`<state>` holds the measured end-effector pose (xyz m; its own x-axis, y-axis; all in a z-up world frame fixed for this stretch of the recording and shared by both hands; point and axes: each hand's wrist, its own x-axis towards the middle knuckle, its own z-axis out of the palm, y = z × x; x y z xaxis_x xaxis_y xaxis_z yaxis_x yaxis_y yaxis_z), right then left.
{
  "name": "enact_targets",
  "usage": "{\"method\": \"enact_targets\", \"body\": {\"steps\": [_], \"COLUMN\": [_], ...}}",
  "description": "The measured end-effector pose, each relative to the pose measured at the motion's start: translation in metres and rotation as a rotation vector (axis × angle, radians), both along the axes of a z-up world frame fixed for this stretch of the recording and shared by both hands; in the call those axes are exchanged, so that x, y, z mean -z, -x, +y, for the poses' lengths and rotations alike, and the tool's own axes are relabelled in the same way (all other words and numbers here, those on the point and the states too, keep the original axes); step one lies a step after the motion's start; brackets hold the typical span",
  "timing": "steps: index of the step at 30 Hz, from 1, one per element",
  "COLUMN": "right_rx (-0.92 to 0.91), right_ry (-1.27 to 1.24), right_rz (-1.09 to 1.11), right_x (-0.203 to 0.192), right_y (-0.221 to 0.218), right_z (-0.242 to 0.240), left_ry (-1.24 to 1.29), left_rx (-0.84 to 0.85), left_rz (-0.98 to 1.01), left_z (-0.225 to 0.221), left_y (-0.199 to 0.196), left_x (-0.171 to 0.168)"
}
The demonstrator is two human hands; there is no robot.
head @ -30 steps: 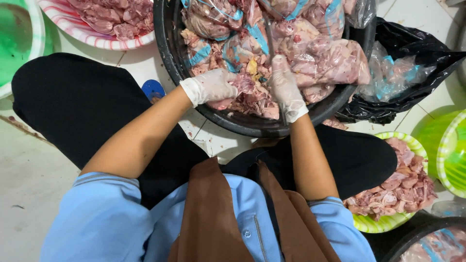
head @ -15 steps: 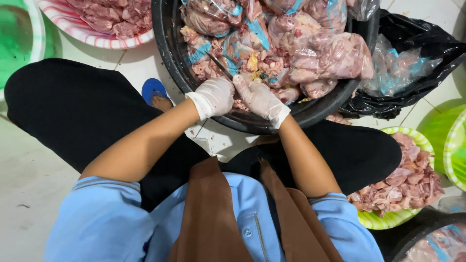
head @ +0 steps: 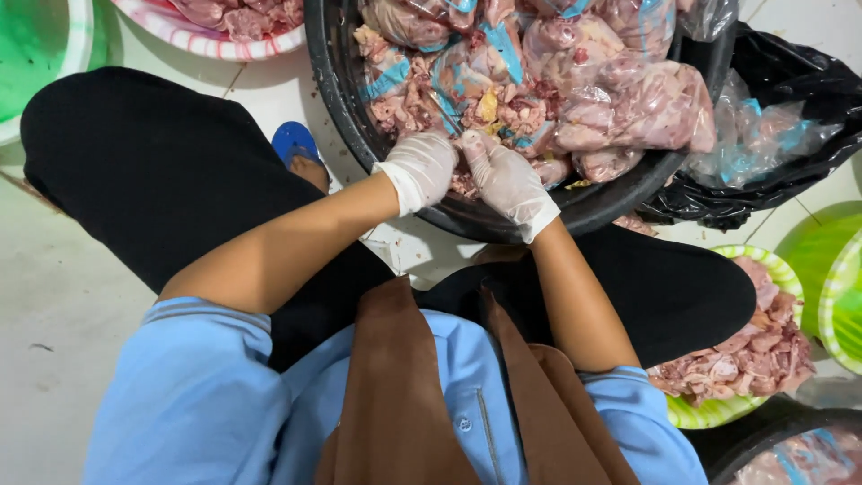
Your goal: Cutting and portioning raw chicken pieces using a knife in a food processing environment.
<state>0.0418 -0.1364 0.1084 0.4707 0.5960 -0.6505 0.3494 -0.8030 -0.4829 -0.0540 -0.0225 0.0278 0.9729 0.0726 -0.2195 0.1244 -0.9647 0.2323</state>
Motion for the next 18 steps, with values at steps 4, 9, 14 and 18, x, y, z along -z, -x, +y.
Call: {"method": "enact_targets", "body": {"steps": [4, 9, 14, 18], "right_rx": [0.137, 0.18, 0.282, 0.28], "right_ry": [-0.059, -0.07, -0.089, -0.05], "right_rz": [0.006, -0.091, -0.249, -0.238], "right_x": [-0.02, -0.035, -0.015, -0.005], "right_y": [0.001, -0.008, -0.053, -0.063], "right_z": [0.001, 0.002, -0.022, -0.04], "left_ry": [0.26, 0.446, 0.675, 0.38], "left_rx": [-0.019, -0.126, -0.395, -0.365], "left_rz": [0.017, 0.146, 0.474, 0.092], "left_z": [0.015, 0.033, 0.057, 0.142], "left_y": [-0.003, -0.003, 0.006, 0.023], "left_x": [-0.012, -0.039, -0.186, -0.136]}}
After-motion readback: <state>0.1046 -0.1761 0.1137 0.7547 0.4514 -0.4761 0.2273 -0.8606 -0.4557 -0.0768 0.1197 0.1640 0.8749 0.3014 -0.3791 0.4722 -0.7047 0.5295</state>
